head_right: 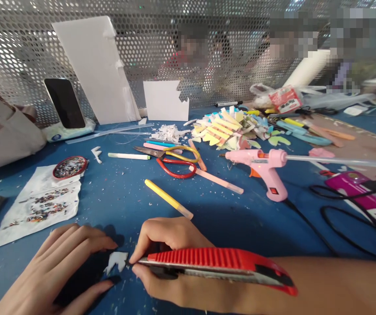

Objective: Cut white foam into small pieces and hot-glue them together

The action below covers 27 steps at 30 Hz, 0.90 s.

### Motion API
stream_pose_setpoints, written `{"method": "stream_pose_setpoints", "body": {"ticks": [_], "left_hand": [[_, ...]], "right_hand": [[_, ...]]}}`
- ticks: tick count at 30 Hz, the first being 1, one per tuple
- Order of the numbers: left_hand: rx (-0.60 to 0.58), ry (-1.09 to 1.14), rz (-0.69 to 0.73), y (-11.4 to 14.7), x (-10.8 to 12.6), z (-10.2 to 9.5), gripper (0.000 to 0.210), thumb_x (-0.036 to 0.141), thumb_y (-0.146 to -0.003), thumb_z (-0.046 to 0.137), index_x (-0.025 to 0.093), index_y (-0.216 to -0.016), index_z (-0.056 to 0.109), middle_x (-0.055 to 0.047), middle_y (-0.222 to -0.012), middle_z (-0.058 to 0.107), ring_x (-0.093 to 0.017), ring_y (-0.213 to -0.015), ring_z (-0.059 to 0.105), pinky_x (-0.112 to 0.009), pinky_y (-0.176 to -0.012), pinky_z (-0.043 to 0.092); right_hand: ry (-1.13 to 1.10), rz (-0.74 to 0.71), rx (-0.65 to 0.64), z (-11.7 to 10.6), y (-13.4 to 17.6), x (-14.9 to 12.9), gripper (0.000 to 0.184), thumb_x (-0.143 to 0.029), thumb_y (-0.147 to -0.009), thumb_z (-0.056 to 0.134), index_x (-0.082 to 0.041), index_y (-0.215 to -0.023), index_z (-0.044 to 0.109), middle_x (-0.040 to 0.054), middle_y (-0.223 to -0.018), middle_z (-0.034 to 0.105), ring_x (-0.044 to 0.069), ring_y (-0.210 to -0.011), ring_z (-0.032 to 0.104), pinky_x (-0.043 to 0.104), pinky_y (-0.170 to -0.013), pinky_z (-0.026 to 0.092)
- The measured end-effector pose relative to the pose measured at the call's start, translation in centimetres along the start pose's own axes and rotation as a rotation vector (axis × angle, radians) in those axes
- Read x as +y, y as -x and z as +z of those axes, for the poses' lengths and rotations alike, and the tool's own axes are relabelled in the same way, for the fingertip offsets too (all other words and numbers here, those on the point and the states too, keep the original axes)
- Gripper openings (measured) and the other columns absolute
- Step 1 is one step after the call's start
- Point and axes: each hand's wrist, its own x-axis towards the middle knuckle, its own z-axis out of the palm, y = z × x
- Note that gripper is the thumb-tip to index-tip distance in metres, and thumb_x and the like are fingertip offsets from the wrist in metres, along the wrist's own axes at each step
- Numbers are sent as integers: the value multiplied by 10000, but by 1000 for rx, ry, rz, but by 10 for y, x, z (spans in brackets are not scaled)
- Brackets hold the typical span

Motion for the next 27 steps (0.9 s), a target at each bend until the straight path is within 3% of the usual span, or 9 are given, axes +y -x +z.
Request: {"method": "stream_pose_setpoints", "body": {"ticks": [6,11,20,27], "left_hand": [[-36,-2,17,-2,3,-1,97,263,-927,558,243,-1017,587,0,-965,674,-160,-888,616,-294,-876,439],[-63,98,59,-4,7,-4,185,101,-946,482,237,-1039,565,37,-912,677,-122,-843,612,-313,-1019,336],[-12,180,77,-1,5,-3,200,63,-914,545,245,-965,608,70,-903,693,-105,-836,619,-300,-1055,291],[-50,149,91,-2,5,-4,183,56,-923,537,225,-981,581,62,-868,671,-103,-804,600,-297,-1050,270]], "right_hand": [[-6,-7,-15,-1,1,2,63,-103,-811,639,-154,-836,611,-18,-738,593,80,-617,527,191,-556,413],[-42,-28,23,1,1,3,57,-113,-804,653,-154,-815,615,-29,-713,586,70,-595,510,178,-552,412],[-24,-69,-31,1,-1,6,57,-112,-816,645,-154,-851,627,-15,-750,604,87,-648,563,197,-595,424],[-63,-130,-26,1,0,8,54,-131,-825,683,-146,-858,643,-10,-766,618,71,-637,555,172,-574,412]]}}
